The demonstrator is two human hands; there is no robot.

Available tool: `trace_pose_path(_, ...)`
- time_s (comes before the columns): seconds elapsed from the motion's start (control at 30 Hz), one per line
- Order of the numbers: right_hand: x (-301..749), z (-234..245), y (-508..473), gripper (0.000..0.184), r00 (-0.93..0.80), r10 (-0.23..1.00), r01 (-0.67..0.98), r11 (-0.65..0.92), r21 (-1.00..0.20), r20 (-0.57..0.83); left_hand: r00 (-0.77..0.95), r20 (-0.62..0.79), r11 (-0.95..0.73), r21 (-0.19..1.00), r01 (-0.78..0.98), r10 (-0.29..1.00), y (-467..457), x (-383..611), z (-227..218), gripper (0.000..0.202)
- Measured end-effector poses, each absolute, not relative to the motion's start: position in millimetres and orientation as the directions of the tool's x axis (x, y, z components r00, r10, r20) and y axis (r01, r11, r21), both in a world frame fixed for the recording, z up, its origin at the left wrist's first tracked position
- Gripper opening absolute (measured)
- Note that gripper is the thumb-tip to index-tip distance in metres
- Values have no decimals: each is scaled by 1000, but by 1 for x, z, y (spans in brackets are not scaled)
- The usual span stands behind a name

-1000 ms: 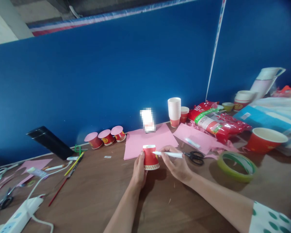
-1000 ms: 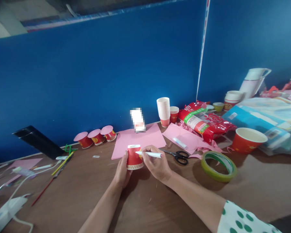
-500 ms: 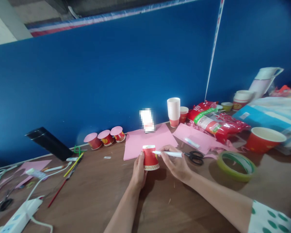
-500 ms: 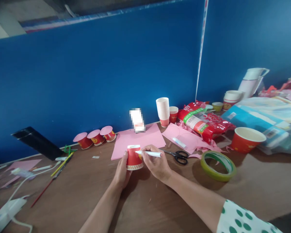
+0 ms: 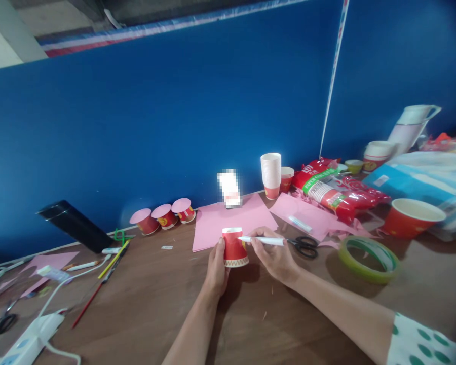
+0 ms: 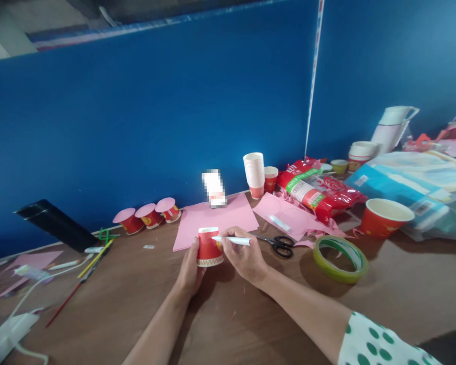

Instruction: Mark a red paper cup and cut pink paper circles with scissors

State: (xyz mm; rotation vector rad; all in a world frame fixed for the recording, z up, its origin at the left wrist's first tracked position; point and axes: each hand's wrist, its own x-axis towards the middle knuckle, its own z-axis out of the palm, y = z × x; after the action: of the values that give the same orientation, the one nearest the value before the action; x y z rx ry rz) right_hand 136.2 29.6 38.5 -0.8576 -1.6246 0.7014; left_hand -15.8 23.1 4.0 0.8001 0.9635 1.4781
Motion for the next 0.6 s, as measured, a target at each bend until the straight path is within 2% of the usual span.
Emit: trace_pose_path(0.6, 136, 39, 29, 12, -128, 820, 151, 572, -806, 558, -122, -48, -9, 904, -427, 991, 22, -16, 5, 42)
